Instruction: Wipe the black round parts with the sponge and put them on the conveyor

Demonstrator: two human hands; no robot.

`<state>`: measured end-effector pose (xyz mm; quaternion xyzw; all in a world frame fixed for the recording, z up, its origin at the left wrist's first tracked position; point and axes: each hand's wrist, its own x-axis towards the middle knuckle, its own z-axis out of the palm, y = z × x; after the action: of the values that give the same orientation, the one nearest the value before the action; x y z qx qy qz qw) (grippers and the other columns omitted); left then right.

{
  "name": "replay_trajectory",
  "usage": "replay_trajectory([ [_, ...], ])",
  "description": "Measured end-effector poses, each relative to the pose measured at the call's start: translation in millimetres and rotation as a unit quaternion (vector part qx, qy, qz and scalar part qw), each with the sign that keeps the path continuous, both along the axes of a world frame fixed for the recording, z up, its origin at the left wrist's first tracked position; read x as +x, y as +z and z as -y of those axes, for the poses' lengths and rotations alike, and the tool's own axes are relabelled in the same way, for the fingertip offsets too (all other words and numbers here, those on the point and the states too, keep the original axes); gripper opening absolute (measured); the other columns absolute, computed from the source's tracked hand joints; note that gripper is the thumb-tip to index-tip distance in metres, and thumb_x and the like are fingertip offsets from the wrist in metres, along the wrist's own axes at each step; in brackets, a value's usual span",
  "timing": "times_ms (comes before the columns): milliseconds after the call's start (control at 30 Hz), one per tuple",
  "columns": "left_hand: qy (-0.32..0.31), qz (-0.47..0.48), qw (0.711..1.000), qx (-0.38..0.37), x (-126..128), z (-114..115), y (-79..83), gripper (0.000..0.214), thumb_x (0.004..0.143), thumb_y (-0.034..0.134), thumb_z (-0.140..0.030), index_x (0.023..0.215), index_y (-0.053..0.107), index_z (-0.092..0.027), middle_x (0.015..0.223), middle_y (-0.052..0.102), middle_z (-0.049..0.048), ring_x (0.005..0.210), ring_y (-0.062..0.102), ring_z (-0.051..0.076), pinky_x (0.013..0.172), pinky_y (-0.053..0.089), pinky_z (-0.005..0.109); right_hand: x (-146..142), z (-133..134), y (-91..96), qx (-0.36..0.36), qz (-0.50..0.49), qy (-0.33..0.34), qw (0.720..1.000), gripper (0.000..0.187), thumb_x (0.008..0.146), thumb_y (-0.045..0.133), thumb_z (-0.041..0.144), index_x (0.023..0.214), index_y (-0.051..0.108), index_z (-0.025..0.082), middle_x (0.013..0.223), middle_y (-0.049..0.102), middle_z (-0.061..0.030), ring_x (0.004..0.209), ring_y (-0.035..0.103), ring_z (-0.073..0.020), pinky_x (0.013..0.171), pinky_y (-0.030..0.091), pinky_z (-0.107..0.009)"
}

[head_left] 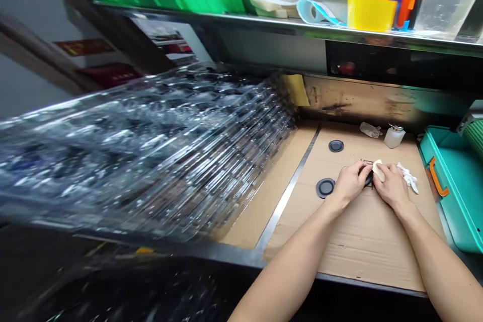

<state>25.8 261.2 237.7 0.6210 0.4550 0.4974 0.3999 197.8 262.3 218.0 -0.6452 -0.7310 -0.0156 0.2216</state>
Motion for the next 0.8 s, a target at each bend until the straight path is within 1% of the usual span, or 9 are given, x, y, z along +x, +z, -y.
replay_trajectory([
  [100, 0.015, -0.04, 0.999, -0.016, -3.8, -4.6, -8.6, 0.01, 0.085, 0.072, -0.032, 0.078, 0.073, -0.025, 0.089, 0.07, 0.0102, 0.094, 0.065, 0.029, 0.099, 0.043, 0.036, 1.7, -3.3, -1.1, -0.001, 0.006, -0.002, 1.0, 0.04, 0.097, 0.053, 0.044, 0.129, 0.066, 0.024, 0.111, 0.061, -0.0094, 0.104, 0.055, -0.0271, 0.09, 0.041, -0.037],
  [167, 0.036, -0.033, 0.998, -0.03, -4.8, -2.6, -11.4, 0.006, 0.081, 0.075, -0.029, 0.082, 0.073, -0.024, 0.097, 0.068, 0.0121, 0.106, 0.063, 0.033, 0.108, 0.038, 0.041, 1.8, -4.6, -1.4, -0.005, 0.004, -0.006, 1.0, 0.04, 0.097, 0.053, 0.044, 0.129, 0.066, 0.024, 0.11, 0.061, -0.0092, 0.104, 0.056, -0.0271, 0.089, 0.042, -0.037],
  [300, -0.002, -0.008, 0.999, -0.048, -6.0, 5.3, -8.1, 0.036, 0.066, 0.087, -0.024, 0.099, 0.072, -0.023, 0.114, 0.063, 0.0145, 0.125, 0.054, 0.04, 0.118, 0.028, 0.047, 0.9, -5.6, -2.8, -0.014, -0.012, -0.008, 1.0, 0.04, 0.096, 0.055, 0.044, 0.129, 0.066, 0.024, 0.111, 0.061, -0.0091, 0.107, 0.055, -0.0274, 0.088, 0.042, -0.036],
  [400, -0.034, -0.03, 0.998, -0.045, -0.3, 10.5, 0.0, 0.043, 0.054, 0.091, -0.014, 0.091, 0.069, -0.022, 0.115, 0.064, 0.0154, 0.132, 0.047, 0.043, 0.12, 0.026, 0.048, 1.2, -6.2, -4.2, -0.018, -0.015, -0.009, 1.0, 0.041, 0.097, 0.054, 0.044, 0.131, 0.066, 0.024, 0.114, 0.061, -0.0092, 0.11, 0.055, -0.0276, 0.089, 0.041, -0.036],
  [500, -0.02, -0.136, 0.99, -0.042, 7.3, 17.6, 11.0, 0.035, 0.06, 0.087, -0.013, 0.087, 0.067, -0.021, 0.11, 0.067, 0.0156, 0.131, 0.05, 0.043, 0.117, 0.032, 0.053, 1.9, -7.2, -5.1, -0.022, -0.011, -0.015, 1.0, 0.042, 0.097, 0.054, 0.045, 0.131, 0.065, 0.024, 0.116, 0.061, -0.0095, 0.11, 0.055, -0.0276, 0.089, 0.041, -0.036],
  [567, -0.02, -0.252, 0.967, -0.024, 3.6, 25.5, 17.7, 0.04, 0.068, 0.084, -0.021, 0.105, 0.068, -0.021, 0.117, 0.068, 0.0144, 0.129, 0.052, 0.04, 0.115, 0.036, 0.053, 1.8, -7.8, -5.2, -0.027, -0.011, -0.015, 0.999, 0.041, 0.097, 0.054, 0.046, 0.13, 0.065, 0.025, 0.115, 0.061, -0.0092, 0.109, 0.055, -0.0273, 0.088, 0.041, -0.035],
  [667, -0.016, -0.339, 0.94, 0.032, -25.8, 40.1, 19.9, 0.064, 0.076, 0.079, -0.029, 0.135, 0.057, -0.023, 0.136, 0.063, 0.0107, 0.133, 0.052, 0.032, 0.115, 0.039, 0.046, 0.1, -7.5, -5.3, -0.028, -0.014, -0.014, 0.999, 0.039, 0.097, 0.054, 0.046, 0.128, 0.066, 0.026, 0.112, 0.061, -0.0088, 0.106, 0.055, -0.0268, 0.087, 0.04, -0.035],
  [733, 0.014, -0.333, 0.941, 0.051, -57.6, 46.9, 14.1, 0.07, 0.078, 0.075, -0.029, 0.143, 0.051, -0.024, 0.141, 0.061, 0.0093, 0.133, 0.053, 0.029, 0.116, 0.039, 0.043, -1.6, -6.8, -5.8, -0.028, -0.016, -0.014, 0.999, 0.037, 0.097, 0.054, 0.045, 0.126, 0.067, 0.026, 0.111, 0.061, -0.0092, 0.105, 0.055, -0.0267, 0.087, 0.039, -0.035],
  [800, 0.052, -0.319, 0.946, 0.031, -89.1, 48.9, 3.7, 0.073, 0.078, 0.074, -0.03, 0.146, 0.048, -0.024, 0.136, 0.063, 0.0089, 0.128, 0.058, 0.028, 0.114, 0.041, 0.043, -2.9, -6.3, -6.7, -0.029, -0.017, -0.016, 0.999, 0.035, 0.096, 0.054, 0.044, 0.123, 0.068, 0.026, 0.111, 0.061, -0.0094, 0.104, 0.055, -0.027, 0.087, 0.039, -0.035],
])
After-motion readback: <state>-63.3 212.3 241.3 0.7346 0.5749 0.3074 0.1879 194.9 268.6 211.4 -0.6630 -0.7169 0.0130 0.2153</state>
